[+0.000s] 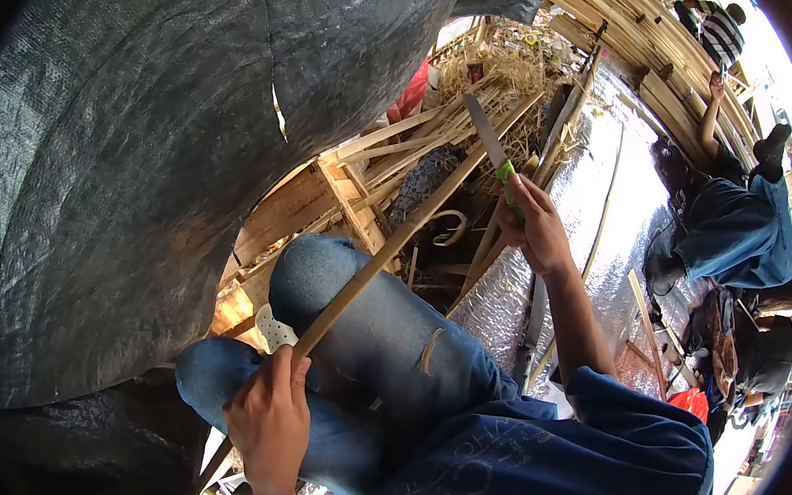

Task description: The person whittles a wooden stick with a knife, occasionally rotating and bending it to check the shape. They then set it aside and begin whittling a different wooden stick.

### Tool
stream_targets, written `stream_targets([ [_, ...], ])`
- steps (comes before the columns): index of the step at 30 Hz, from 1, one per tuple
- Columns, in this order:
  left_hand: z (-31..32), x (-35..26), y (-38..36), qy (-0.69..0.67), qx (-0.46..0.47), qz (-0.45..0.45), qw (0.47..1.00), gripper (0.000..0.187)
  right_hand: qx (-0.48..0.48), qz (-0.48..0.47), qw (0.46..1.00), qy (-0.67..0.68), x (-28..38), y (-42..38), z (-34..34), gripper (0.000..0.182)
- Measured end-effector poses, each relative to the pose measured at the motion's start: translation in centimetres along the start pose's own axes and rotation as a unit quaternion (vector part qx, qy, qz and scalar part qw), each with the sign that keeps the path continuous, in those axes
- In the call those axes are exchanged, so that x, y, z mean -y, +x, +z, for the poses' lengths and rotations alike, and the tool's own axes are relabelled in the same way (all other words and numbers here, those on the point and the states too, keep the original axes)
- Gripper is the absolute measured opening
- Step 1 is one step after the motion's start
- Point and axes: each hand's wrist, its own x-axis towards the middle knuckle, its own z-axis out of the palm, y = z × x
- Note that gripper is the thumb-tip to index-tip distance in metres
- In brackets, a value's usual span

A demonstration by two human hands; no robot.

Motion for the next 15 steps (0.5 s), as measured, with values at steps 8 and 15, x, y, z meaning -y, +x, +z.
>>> stream_targets([
  [8,2.2,1.0,3.0,-0.139,0.028,-0.004,0.990,0.032,0.083,-0.092,0.980,-0.155,-5.1,-0.3,5.0,0.038],
  [15,2.5,2.7,4.4,-0.184,0.032,-0.013,0.982,0.034,-0.003,0.003,0.999,0.035,-0.2,4.1,3.0,0.035],
])
